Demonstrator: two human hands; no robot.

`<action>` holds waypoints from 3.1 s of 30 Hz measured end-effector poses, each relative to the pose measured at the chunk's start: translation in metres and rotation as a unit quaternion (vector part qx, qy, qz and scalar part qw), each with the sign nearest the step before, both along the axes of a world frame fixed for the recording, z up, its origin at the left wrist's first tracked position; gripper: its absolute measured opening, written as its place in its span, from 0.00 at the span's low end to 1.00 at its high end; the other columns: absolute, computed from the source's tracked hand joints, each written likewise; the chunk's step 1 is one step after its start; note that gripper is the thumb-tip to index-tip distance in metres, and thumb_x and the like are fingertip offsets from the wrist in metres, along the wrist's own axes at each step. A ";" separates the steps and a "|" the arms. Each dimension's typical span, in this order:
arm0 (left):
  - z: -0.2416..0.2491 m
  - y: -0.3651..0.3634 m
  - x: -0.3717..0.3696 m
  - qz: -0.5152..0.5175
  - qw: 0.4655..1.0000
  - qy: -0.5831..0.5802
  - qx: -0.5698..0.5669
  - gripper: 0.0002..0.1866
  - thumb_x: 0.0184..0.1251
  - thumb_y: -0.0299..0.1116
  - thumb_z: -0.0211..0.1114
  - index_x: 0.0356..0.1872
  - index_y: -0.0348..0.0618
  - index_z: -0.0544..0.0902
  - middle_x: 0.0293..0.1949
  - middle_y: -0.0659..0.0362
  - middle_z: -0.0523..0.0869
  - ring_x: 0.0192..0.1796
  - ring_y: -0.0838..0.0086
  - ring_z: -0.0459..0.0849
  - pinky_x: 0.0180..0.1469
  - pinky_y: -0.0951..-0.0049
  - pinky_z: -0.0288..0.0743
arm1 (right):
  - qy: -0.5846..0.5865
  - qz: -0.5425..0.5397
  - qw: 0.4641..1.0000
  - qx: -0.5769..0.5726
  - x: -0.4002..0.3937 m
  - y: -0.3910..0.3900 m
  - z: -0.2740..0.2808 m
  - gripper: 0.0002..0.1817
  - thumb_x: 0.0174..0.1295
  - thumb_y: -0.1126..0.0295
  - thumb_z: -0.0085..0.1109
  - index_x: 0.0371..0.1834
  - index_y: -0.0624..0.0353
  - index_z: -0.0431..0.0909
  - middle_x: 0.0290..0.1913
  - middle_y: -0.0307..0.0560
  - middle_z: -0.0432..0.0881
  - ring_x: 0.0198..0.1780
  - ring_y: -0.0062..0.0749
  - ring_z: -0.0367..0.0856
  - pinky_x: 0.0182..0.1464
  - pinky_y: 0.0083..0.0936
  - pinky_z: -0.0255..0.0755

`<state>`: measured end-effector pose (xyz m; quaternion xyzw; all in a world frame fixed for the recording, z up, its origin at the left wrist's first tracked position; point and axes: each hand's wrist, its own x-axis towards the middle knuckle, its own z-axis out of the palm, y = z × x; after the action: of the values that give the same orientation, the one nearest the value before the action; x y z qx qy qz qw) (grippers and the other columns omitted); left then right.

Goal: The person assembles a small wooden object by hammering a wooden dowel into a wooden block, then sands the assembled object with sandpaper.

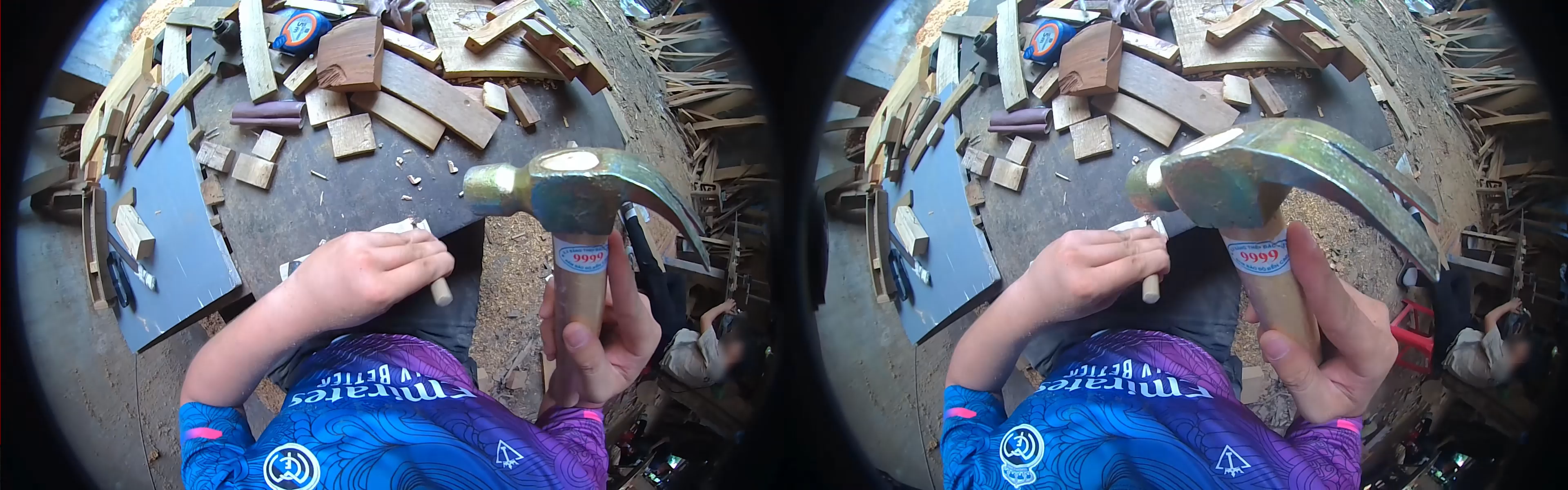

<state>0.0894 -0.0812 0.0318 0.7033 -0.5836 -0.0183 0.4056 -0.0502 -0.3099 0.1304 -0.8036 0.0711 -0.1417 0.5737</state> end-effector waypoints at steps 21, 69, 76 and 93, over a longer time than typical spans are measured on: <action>0.011 -0.004 0.024 0.090 0.955 0.280 -0.023 0.03 0.69 0.18 0.68 0.41 0.31 0.85 0.38 0.52 0.92 0.47 0.60 0.94 0.55 0.61 0.88 | 0.011 -0.136 0.959 0.247 0.008 0.011 -0.024 0.43 0.62 0.68 0.68 0.79 0.72 0.63 0.41 0.61 0.85 0.29 0.24 0.78 0.27 0.17 0.74; 0.004 0.010 -0.002 0.010 0.999 0.015 0.026 0.15 0.55 0.23 0.70 0.46 0.37 0.86 0.46 0.54 0.90 0.53 0.56 0.91 0.59 0.61 0.88 | 0.024 -0.062 0.982 0.178 -0.001 0.026 -0.017 0.38 0.67 0.65 0.68 0.78 0.69 0.66 0.36 0.54 0.86 0.26 0.21 0.78 0.28 0.18 0.73; 0.009 0.001 0.028 0.098 0.953 0.288 0.005 0.13 0.73 0.16 0.62 0.55 0.34 0.84 0.48 0.51 0.92 0.54 0.65 0.92 0.58 0.66 0.85 | 0.027 -0.075 0.976 0.202 -0.001 0.022 -0.025 0.39 0.67 0.67 0.65 0.80 0.70 0.63 0.38 0.57 0.85 0.26 0.22 0.79 0.27 0.17 0.72; 0.018 -0.018 0.030 0.070 0.983 0.158 0.056 0.21 0.66 0.16 0.68 0.60 0.40 0.83 0.43 0.55 0.93 0.47 0.63 0.95 0.47 0.67 0.88 | 0.062 -0.086 0.972 0.211 0.001 0.017 -0.041 0.45 0.64 0.65 0.69 0.80 0.73 0.59 0.38 0.64 0.84 0.23 0.25 0.77 0.21 0.17 0.71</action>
<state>0.1193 -0.0988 0.0501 0.7524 -0.4591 -0.1338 0.4529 -0.0491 -0.2928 0.0897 -0.6627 0.2034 -0.1217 0.7103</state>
